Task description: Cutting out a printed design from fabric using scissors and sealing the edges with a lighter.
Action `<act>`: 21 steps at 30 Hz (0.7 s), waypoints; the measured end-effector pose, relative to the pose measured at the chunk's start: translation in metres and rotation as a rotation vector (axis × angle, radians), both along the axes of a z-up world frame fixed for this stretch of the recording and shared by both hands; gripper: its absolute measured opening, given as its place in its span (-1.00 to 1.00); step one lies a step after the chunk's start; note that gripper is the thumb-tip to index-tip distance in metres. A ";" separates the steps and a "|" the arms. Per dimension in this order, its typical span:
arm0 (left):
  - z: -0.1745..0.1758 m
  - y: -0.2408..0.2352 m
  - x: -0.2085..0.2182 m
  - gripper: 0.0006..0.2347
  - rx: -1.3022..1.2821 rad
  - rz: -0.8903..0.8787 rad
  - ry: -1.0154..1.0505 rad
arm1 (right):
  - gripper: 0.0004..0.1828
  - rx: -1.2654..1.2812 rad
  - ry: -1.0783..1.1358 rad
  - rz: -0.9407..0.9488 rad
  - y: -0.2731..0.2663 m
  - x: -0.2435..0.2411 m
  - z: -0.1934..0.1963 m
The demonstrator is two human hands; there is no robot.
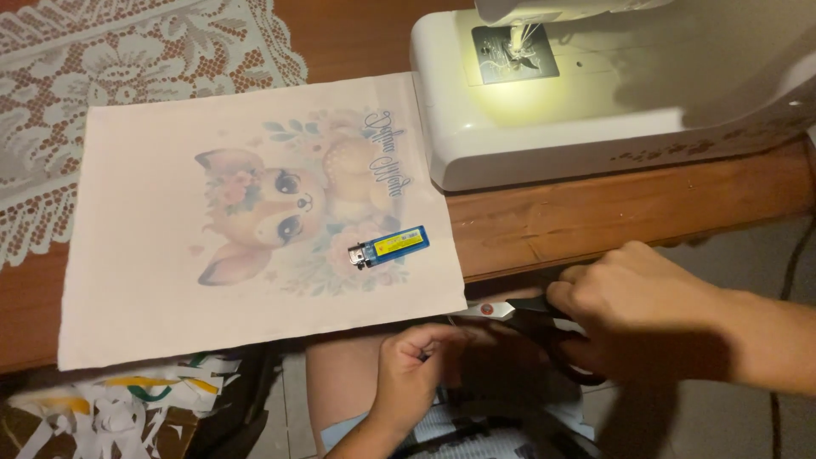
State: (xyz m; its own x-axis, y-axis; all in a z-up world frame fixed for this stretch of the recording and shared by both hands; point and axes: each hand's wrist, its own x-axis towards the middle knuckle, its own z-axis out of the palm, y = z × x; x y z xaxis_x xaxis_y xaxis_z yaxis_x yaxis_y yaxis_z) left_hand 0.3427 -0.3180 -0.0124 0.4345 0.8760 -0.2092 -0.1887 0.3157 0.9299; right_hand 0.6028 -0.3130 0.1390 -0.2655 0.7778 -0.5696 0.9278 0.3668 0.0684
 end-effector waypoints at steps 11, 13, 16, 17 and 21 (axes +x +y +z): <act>-0.074 0.045 -0.211 -0.19 -0.136 -0.601 1.985 | -0.63 -0.092 0.254 -0.143 -0.012 0.014 0.038; -0.003 0.050 -0.207 -0.46 -0.036 -0.604 1.705 | -0.50 0.091 0.317 -0.083 0.006 0.005 0.035; 0.090 0.048 -0.173 -0.79 0.513 -0.376 1.055 | -0.43 0.400 0.397 -0.012 0.055 -0.049 0.044; 0.118 0.048 -0.157 -0.85 0.911 -0.152 0.648 | -0.49 0.530 0.410 -0.003 0.074 -0.074 0.051; 0.119 0.064 -0.116 -0.75 1.251 0.125 0.911 | -0.67 0.548 0.446 0.019 0.167 -0.130 0.008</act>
